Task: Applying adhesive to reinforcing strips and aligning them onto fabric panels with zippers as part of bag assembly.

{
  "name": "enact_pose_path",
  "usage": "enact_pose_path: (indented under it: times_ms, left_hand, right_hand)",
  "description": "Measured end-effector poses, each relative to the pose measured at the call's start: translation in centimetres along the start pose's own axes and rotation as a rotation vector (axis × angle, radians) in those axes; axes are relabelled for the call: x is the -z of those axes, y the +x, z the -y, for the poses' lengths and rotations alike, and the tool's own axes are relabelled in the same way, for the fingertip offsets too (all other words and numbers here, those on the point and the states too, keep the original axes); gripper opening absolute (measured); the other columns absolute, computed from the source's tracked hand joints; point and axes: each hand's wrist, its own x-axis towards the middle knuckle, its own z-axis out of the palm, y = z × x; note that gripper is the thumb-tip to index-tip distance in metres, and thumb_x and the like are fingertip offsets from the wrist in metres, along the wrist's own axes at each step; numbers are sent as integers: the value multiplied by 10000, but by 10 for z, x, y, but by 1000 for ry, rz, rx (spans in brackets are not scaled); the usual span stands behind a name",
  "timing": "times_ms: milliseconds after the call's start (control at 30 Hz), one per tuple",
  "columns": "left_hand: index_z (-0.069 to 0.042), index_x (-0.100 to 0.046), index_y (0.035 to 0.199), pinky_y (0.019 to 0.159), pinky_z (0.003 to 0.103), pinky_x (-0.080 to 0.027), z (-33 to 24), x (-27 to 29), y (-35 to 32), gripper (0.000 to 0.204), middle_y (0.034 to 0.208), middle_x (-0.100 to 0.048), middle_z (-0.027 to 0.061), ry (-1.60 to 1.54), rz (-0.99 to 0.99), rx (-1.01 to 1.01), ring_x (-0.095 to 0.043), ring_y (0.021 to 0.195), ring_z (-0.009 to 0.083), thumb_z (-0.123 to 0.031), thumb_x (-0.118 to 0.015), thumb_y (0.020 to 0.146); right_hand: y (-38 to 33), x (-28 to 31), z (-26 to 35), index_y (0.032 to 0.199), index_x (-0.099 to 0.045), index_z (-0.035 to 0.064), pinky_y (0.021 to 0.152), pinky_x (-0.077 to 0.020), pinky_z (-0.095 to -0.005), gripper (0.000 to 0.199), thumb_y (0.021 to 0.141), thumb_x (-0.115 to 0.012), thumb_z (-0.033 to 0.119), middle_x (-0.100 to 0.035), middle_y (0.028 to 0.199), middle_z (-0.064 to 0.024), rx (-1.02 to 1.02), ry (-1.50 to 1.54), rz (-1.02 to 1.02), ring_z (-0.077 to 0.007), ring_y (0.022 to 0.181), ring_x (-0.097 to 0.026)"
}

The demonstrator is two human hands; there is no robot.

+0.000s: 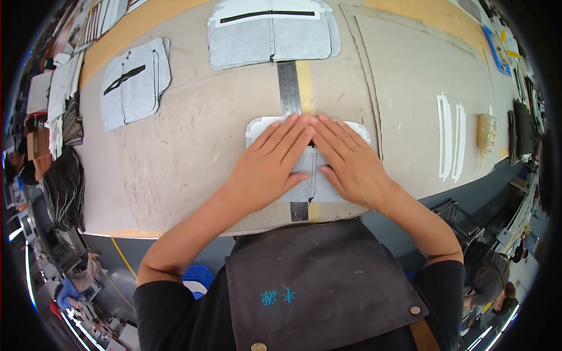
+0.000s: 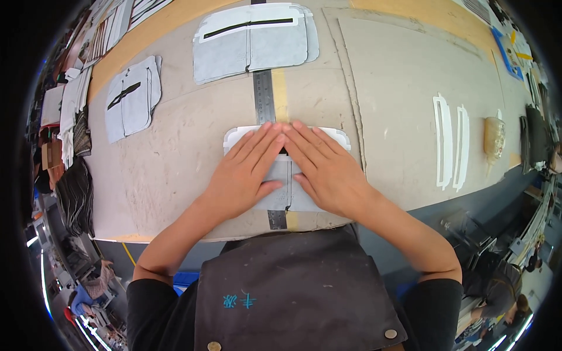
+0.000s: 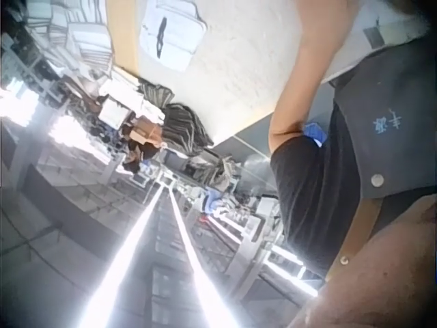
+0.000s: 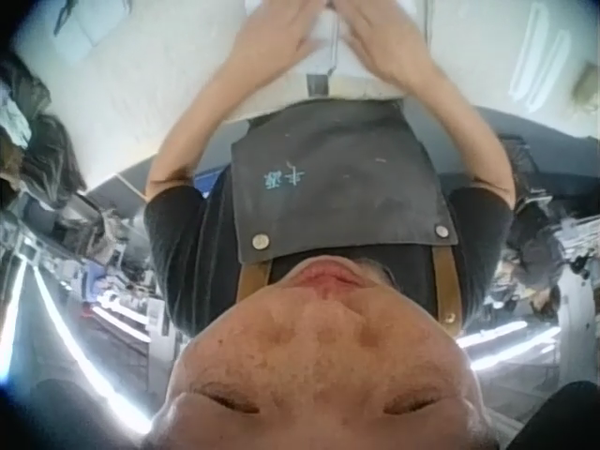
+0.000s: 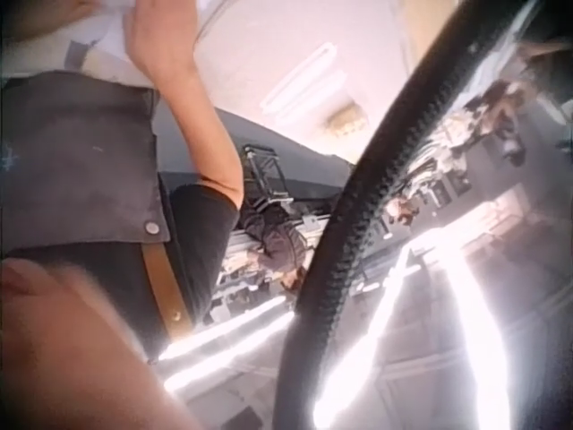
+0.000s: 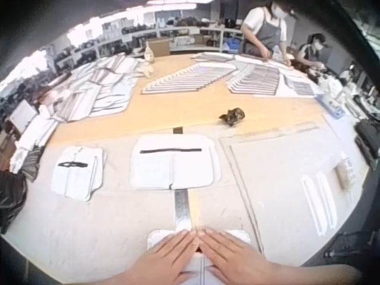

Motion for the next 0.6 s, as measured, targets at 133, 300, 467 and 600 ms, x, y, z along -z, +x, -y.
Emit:
enact_pose_path:
  times_ms: [133,300,467,600]
  left_hand:
    - [23,-360,1445,1160,446,-289,-1,10,-11,798,1540,-345,154,19,59,95,-299,1441,331,-280,-723,803]
    - [16,-398,1431,1170,415,-274,9,18,-14,757,1519,-378,155,41,68,137,-311,1437,294,-374,-682,848]
    - [2,-394,1441,1106,427,-350,9,22,-26,715,1488,-411,166,158,13,144,-412,1354,338,-193,-711,831]
    - [-9,-465,1396,984,392,-441,25,23,-14,619,1390,-492,160,-121,-194,202,-501,1209,332,-69,-705,829]
  right_hand:
    - [-12,6,-7,1440,-389,-14,1186,-241,-414,615,906,-595,210,-344,1545,-131,-30,-65,43,-270,1451,-289]
    - [-19,13,-13,1448,-385,6,1186,-237,-412,612,908,-584,215,-343,1549,-113,-46,-92,50,-263,1453,-287]
    - [-33,12,-18,1450,-388,18,1188,-236,-418,593,917,-564,210,-341,1551,-115,-71,-156,60,-262,1456,-283]
    - [-34,13,-23,1408,-431,2,1123,-321,-425,601,853,-631,112,-396,1498,-145,-91,-46,-161,-315,1389,-362]
